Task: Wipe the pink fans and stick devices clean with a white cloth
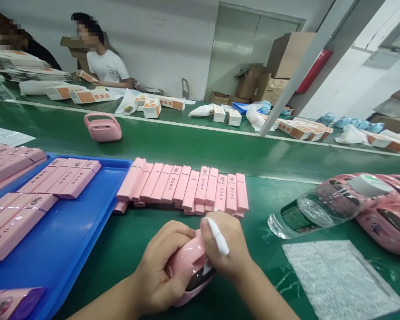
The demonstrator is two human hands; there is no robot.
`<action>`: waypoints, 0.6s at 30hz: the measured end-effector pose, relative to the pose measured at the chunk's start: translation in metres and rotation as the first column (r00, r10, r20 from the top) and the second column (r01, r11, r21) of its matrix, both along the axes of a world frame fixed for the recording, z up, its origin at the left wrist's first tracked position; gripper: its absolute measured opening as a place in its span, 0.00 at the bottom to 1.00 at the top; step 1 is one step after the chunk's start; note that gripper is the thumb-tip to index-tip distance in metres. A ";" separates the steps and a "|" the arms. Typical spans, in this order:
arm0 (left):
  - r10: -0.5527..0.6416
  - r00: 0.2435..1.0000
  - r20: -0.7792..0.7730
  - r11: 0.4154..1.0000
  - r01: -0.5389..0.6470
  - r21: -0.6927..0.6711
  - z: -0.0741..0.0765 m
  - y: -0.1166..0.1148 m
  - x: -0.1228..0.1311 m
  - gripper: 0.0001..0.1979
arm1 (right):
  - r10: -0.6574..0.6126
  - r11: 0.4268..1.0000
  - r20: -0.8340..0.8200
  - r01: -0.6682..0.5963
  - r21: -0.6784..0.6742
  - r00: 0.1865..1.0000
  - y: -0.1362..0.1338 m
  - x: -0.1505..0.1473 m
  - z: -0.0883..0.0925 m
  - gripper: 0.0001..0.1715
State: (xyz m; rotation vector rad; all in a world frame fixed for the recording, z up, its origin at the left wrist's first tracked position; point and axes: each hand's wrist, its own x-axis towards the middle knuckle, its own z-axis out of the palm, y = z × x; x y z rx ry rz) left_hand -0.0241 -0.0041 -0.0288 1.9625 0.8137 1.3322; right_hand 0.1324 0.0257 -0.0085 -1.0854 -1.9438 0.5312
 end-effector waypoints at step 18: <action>0.303 0.765 0.569 0.647 0.273 -0.712 0.004 0.031 -0.009 0.11 | -0.511 0.832 -0.718 0.063 -0.551 0.473 0.027 0.020 -0.016 0.25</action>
